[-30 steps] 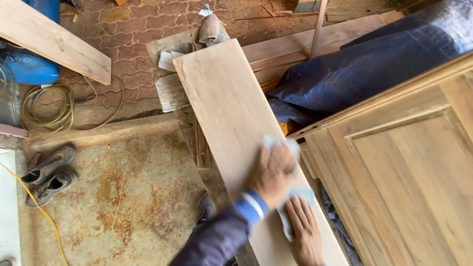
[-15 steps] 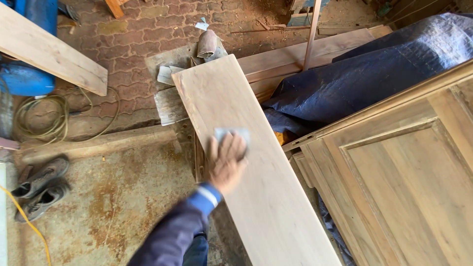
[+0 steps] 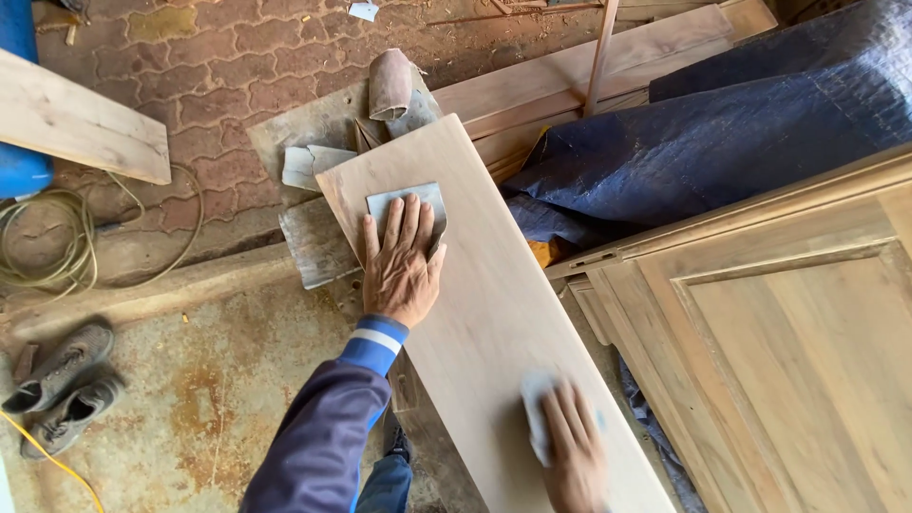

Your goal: Hand sanding a long wooden plank with sandpaper to smooth the surface.

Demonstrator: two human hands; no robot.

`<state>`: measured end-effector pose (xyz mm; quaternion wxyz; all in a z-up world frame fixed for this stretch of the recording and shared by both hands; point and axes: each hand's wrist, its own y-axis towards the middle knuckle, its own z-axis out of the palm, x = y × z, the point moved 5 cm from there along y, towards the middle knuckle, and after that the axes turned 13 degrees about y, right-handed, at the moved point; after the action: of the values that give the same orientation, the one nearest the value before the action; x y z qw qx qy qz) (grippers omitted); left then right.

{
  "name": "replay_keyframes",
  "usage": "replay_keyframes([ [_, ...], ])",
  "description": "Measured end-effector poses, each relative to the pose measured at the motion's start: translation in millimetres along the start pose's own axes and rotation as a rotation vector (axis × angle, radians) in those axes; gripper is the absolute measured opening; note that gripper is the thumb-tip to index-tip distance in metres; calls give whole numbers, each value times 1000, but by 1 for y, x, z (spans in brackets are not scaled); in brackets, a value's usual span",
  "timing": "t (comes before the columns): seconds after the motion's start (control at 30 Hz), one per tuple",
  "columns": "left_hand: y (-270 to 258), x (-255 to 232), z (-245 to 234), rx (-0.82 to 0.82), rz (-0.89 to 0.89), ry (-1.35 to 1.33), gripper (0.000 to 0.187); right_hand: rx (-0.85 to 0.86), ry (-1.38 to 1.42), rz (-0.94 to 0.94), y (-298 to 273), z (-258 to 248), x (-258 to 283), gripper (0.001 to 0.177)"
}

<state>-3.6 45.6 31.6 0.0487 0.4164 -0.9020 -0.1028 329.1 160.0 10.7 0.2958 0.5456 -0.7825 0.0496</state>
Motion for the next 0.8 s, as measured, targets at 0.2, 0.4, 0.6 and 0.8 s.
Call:
replay_keyframes([
  [0.2,-5,3,-5,-5,-23,-52,58,93,50,-101,196,63,73,65],
  [0.4,-1,6,-5,6,-39,-74,58,35,-8,-152,60,1,51,56],
  [0.6,-1,1,-8,1,-19,-58,59,255,-7,-35,-76,11,-19,58],
  [0.8,-1,4,-6,38,-20,-31,61,40,-63,-23,42,28,55,48],
])
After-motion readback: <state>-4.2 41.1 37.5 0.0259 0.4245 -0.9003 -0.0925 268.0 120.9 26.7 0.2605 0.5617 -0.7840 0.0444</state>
